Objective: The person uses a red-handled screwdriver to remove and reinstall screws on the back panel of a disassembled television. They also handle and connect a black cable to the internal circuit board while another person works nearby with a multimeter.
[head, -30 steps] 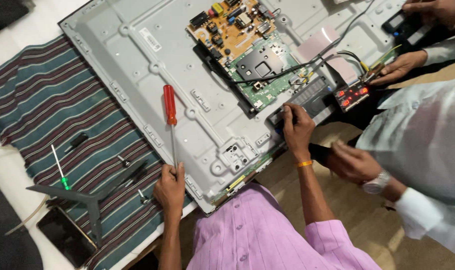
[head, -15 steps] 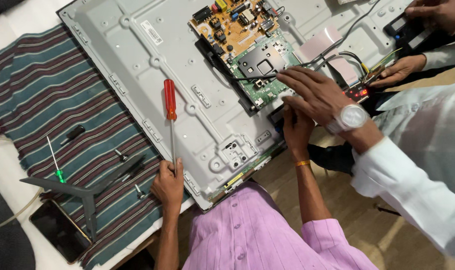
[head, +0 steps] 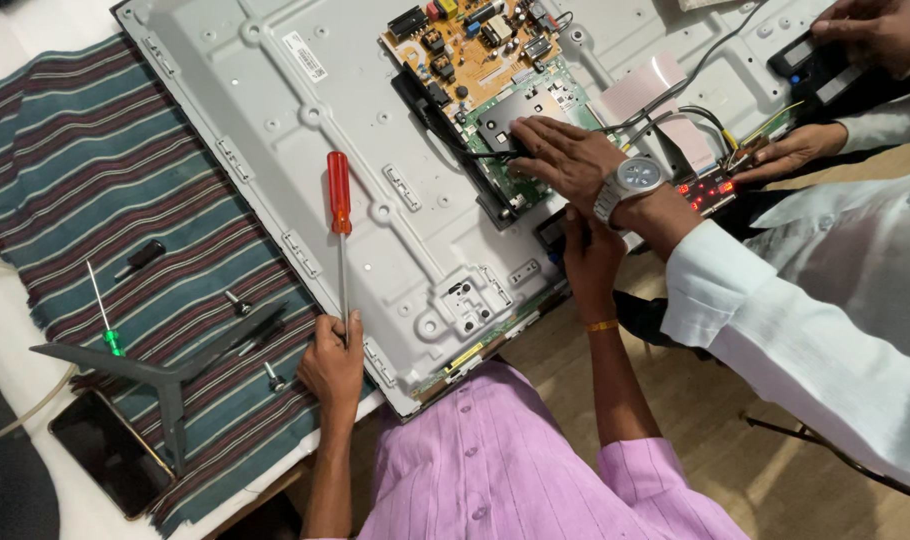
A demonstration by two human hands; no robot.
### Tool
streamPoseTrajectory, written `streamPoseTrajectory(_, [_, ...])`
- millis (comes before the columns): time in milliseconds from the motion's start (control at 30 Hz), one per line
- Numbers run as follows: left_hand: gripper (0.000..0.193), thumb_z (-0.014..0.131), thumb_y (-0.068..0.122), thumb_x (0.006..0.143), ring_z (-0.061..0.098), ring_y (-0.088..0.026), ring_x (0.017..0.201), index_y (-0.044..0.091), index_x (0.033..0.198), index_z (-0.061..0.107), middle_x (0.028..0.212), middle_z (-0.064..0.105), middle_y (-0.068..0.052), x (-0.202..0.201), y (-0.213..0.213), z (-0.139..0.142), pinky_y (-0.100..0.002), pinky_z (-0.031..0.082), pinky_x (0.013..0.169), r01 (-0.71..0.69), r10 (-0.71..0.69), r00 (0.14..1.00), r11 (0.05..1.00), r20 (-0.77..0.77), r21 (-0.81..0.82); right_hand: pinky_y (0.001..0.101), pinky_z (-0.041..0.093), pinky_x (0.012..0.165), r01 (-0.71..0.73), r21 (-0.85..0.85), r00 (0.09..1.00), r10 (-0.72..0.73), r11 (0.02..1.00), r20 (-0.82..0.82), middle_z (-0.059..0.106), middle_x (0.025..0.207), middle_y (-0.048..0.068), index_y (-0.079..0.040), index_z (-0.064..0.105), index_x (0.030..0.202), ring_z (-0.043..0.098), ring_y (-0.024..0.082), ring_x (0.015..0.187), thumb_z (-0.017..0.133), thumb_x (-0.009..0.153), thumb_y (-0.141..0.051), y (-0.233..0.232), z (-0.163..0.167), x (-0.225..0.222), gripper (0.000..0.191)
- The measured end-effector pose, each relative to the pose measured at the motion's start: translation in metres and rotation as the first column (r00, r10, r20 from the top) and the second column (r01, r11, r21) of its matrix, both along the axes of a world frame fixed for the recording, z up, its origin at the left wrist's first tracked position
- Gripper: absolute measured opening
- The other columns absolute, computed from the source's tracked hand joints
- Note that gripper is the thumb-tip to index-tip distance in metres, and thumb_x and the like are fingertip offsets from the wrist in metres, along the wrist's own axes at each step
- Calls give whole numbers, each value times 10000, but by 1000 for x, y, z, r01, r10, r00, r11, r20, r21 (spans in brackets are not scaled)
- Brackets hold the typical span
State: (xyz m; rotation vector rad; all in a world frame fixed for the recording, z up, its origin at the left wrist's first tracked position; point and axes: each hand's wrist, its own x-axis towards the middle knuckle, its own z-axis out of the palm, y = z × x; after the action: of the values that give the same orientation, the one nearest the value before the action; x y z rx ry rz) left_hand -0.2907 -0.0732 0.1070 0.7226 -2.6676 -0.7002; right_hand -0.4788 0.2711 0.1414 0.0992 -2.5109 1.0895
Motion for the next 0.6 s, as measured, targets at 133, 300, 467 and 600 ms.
streamPoseTrajectory(133, [436,665,466,1000,510,-213,427,104,788,549,510,508,-11,-1,-1,2,-404,357,442,-3,3,1000,1000,11,10,385,548,777,-61,-51,996,57,997,-75,740,945,158,-3,728,1115,714,277,832,644,1072,-183,-8,15,2,204])
streamPoseTrajectory(300, [424,673,461,990,521,-212,428,110,789,548,511,521,-13,-3,-1,3,-403,366,440,-11,10,1000,1000,18,22,391,546,781,-66,12,989,67,998,-131,737,960,173,8,730,1135,716,299,858,653,1064,-184,-9,16,0,219])
streamPoseTrajectory(467, [418,679,448,988,529,-223,442,104,794,542,519,528,-17,-3,0,5,-412,366,449,-13,13,1000,1000,4,11,392,536,726,-55,-9,995,54,998,-79,722,923,176,15,719,1088,700,284,791,662,1056,-184,-8,11,-1,209])
streamPoseTrajectory(600, [415,679,448,989,539,-235,451,104,800,543,523,533,-29,-3,-2,6,-417,373,458,-11,11,1000,1000,10,15,379,525,711,-59,-18,990,56,998,-126,719,915,158,2,723,1073,683,254,764,664,1057,-177,-12,14,-2,189])
